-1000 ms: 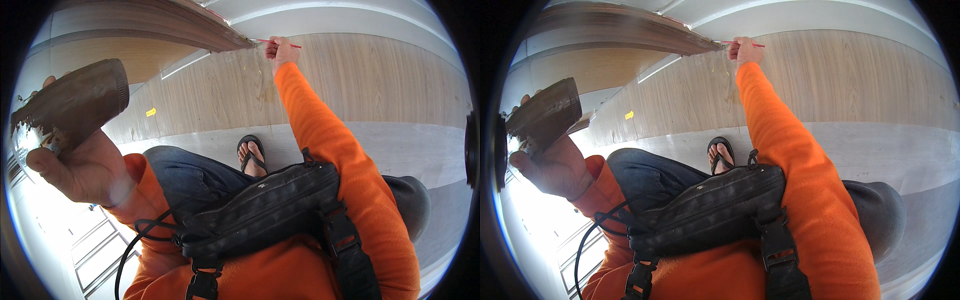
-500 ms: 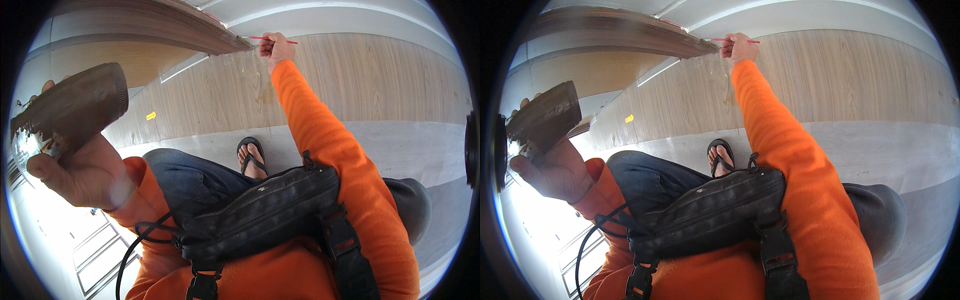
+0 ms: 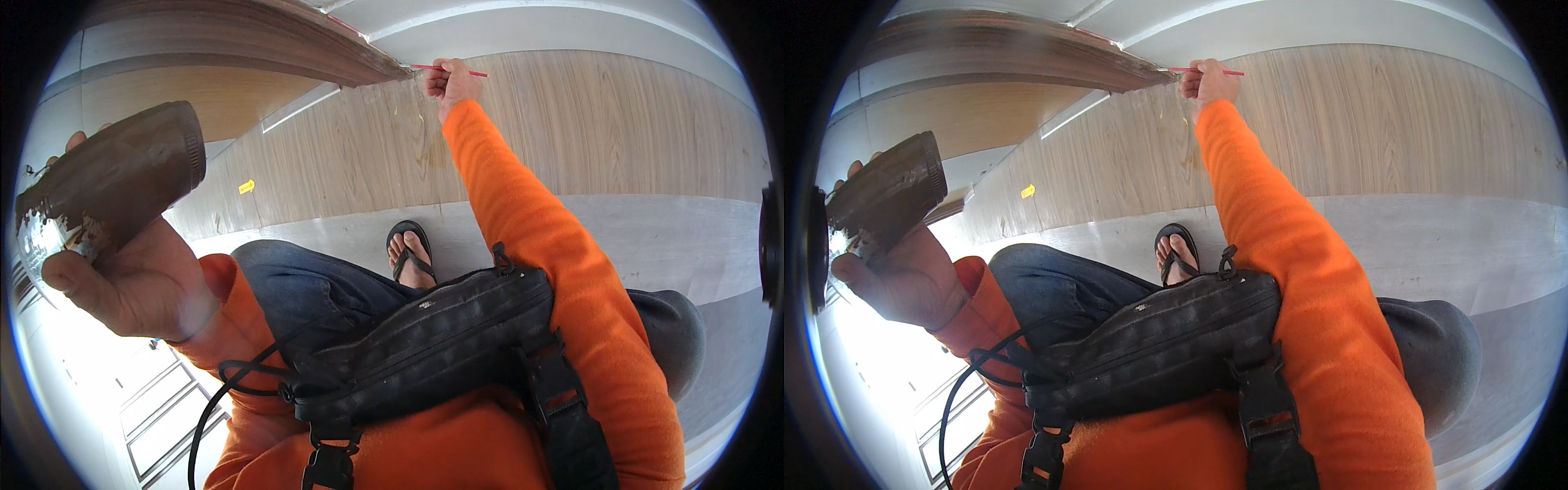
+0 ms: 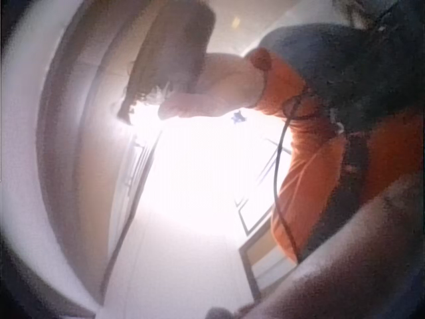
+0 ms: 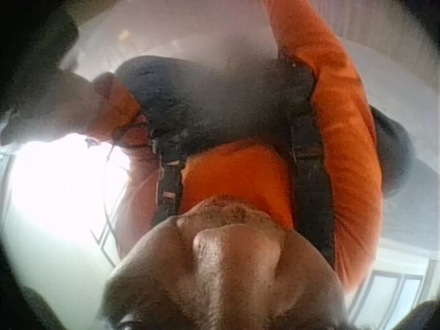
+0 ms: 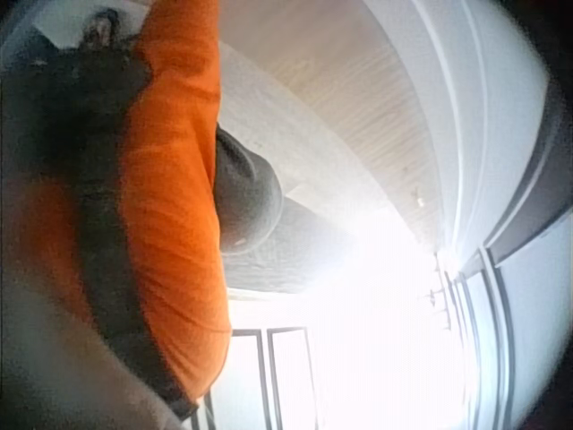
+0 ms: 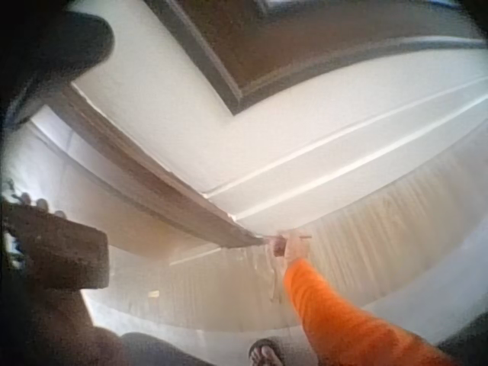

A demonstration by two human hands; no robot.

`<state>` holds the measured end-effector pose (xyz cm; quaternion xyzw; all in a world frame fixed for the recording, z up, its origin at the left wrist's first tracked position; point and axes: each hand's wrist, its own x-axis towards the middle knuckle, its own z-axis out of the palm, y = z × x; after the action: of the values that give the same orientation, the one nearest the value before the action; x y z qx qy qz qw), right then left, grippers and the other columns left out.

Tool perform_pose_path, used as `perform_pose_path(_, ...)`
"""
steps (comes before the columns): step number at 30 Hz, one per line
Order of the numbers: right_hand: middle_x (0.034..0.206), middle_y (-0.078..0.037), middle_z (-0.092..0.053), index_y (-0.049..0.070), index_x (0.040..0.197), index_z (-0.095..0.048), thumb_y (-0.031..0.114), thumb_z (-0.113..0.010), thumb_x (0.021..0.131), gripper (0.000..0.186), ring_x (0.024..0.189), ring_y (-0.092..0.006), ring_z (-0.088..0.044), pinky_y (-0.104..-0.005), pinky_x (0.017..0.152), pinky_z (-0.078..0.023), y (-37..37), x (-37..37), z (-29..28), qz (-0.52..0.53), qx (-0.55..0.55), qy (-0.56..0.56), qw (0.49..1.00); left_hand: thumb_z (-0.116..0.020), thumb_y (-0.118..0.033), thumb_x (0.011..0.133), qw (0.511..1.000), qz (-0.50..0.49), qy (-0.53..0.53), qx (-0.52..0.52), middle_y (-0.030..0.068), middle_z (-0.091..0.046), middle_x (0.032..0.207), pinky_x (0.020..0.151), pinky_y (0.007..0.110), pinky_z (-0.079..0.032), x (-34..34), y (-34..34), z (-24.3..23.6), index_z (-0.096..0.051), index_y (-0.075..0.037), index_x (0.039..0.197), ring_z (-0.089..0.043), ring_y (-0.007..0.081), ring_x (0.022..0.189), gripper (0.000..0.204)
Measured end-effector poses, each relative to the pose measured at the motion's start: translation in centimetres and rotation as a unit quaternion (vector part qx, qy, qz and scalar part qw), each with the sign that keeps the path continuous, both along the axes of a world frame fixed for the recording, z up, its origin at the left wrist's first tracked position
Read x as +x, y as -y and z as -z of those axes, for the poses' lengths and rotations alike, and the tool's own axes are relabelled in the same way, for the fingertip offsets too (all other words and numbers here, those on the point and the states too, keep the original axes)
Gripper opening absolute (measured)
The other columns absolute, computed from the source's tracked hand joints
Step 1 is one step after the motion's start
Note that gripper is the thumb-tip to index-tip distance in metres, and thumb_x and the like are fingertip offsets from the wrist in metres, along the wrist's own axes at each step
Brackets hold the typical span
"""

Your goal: The person walks down a hallway and kneels to paint the edge of a door frame using a small brush and a handheld paint container. They apply paint along the trim and then move to another door to continue the same task.

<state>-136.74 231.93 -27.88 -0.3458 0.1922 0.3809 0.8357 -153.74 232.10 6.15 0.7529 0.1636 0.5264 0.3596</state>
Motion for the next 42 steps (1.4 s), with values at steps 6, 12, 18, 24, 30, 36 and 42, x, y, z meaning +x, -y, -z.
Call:
perform_pose_path(6, 0.063, -0.010, -0.058, -0.001, 0.079, -0.059, 0.013, -0.048, 0.078, 0.018, 0.047, -0.0184, -0.053, -0.0297, 0.044, -0.043, 0.2, 0.2, -0.1, -0.011, -0.029, -0.005, 1.000, -0.052, -0.047, 0.088, 0.999, 0.040, 0.019, -0.003, 0.0246, -0.053, 0.121, 0.098, 0.052, -0.041, -0.3, -0.3, -0.1, -0.045, -0.002, 0.127, -0.051, 0.0362, 0.114, 0.060)
perform_pose_path(12, 0.066, -0.012, -0.058, -0.004, 0.083, -0.057, 0.011, -0.047, 0.080, 0.018, 0.049, -0.0200, -0.053, -0.0306, 0.048, -0.045, -0.2, 0.5, -1.4, -0.018, 0.044, 0.035, 0.998, -0.052, -0.047, 0.088, 0.998, 0.047, 0.028, -0.020, 0.0258, -0.052, 0.122, 0.098, 0.052, -0.041, -0.7, -0.6, 0.1, -0.046, -0.002, 0.127, -0.051, 0.0362, 0.115, 0.059)
perform_pose_path(18, 0.068, -0.013, -0.058, -0.003, 0.085, -0.055, 0.011, -0.047, 0.081, 0.017, 0.052, -0.0204, -0.054, -0.0313, 0.048, -0.047, -0.5, 0.0, -0.2, 0.004, 0.041, 0.014, 0.999, -0.052, -0.046, 0.088, 0.998, 0.046, 0.023, -0.032, 0.0262, -0.052, 0.122, 0.098, 0.052, -0.041, -0.9, -0.5, -0.4, -0.047, -0.002, 0.126, -0.051, 0.0364, 0.115, 0.059)
perform_pose_path(24, 0.067, -0.014, -0.060, -0.005, 0.085, -0.056, 0.008, -0.050, 0.080, 0.015, 0.050, -0.0214, -0.058, -0.0312, 0.046, -0.051, 0.3, -1.2, -0.7, 0.024, 0.030, -0.027, 0.999, -0.054, -0.054, 0.083, 1.000, -0.022, 0.010, 0.001, 0.0234, -0.046, 0.130, 0.101, 0.052, -0.036, 0.0, -0.2, 0.2, -0.041, -0.001, 0.131, -0.042, 0.0382, 0.123, 0.073)
perform_pose_path(30, 0.073, -0.014, -0.059, -0.005, 0.087, -0.053, 0.009, -0.048, 0.084, 0.015, 0.059, -0.0215, -0.059, -0.0290, 0.053, -0.054, 0.5, -1.5, -2.1, 0.032, 0.040, -0.056, 0.997, -0.057, -0.052, 0.082, 1.000, -0.009, 0.017, -0.006, 0.0244, -0.047, 0.128, 0.102, 0.052, -0.036, -0.3, -0.3, -0.1, -0.043, -0.003, 0.131, -0.044, 0.0388, 0.122, 0.071)
perform_pose_path(36, 0.075, -0.014, -0.060, -0.005, 0.090, -0.052, 0.009, -0.047, 0.085, 0.016, 0.062, -0.0218, -0.060, -0.0278, 0.058, -0.056, 0.5, -2.5, -2.5, 0.055, 0.060, -0.115, 0.990, -0.058, -0.051, 0.082, 1.000, -0.003, 0.015, -0.001, 0.0247, -0.048, 0.127, 0.101, 0.053, -0.037, -0.4, -0.4, 0.0, -0.043, -0.004, 0.131, -0.044, 0.0393, 0.122, 0.069)
perform_pose_path(42, 0.078, -0.014, -0.061, -0.003, 0.088, -0.053, 0.012, -0.047, 0.084, 0.017, 0.064, -0.0222, -0.061, -0.0296, 0.061, -0.057, 0.6, -2.1, -1.1, 0.043, 0.029, -0.093, 0.994, -0.052, -0.048, 0.088, 0.996, 0.064, 0.054, -0.044, 0.0249, -0.054, 0.121, 0.097, 0.051, -0.042, -0.9, -0.5, -0.3, -0.050, 0.001, 0.123, -0.053, 0.0358, 0.113, 0.060)
